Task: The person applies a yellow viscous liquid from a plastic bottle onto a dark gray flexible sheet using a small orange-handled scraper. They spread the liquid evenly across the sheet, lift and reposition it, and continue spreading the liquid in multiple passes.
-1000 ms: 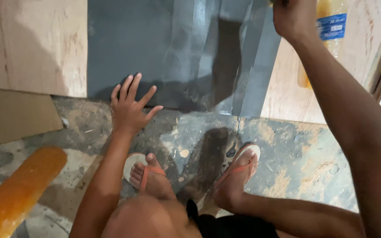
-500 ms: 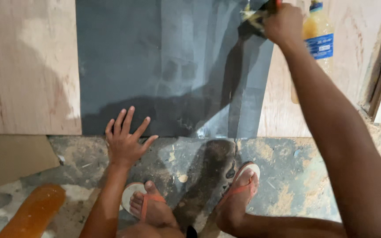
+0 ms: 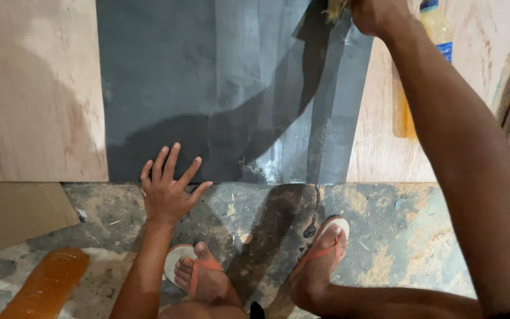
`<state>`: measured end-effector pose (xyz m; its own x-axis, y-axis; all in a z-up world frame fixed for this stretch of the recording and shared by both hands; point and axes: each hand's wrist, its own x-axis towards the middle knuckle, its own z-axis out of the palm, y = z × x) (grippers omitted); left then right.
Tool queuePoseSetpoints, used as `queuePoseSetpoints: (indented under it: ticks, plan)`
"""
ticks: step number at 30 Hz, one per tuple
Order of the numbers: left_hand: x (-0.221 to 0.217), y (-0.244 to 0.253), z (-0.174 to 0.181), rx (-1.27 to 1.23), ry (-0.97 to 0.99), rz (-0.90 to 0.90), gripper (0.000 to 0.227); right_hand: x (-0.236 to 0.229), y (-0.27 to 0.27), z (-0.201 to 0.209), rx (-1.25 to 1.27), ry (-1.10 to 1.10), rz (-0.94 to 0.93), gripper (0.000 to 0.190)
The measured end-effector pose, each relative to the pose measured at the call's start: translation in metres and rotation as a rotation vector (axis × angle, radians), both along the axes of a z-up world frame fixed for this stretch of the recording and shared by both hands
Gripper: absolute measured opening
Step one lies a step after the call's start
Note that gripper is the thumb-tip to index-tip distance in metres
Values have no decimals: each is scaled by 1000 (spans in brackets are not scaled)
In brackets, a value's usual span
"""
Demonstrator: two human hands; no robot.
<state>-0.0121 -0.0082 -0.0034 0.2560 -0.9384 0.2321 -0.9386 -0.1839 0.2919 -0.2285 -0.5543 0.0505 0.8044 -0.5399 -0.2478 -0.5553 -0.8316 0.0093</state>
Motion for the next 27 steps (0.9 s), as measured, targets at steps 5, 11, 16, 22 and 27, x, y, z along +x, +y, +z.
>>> queuePoseSetpoints:
  ticks: [5,11,16,22,27]
  plan:
    - [1,-1,2,-16,24,2,57,-19,52,20,-17,280,46,32]
    - [-3,7,-7,-8,56,-8,59,-75,162,36,219,326,-54,43]
    - [-4,6,-14,-60,46,-9,56,-132,238,23,272,182,51,48]
    - [-4,4,-8,-77,64,-31,55,-159,316,35,368,39,115,54]
    - [-1,5,-10,-56,52,-39,56,-185,339,24,489,-90,55,49]
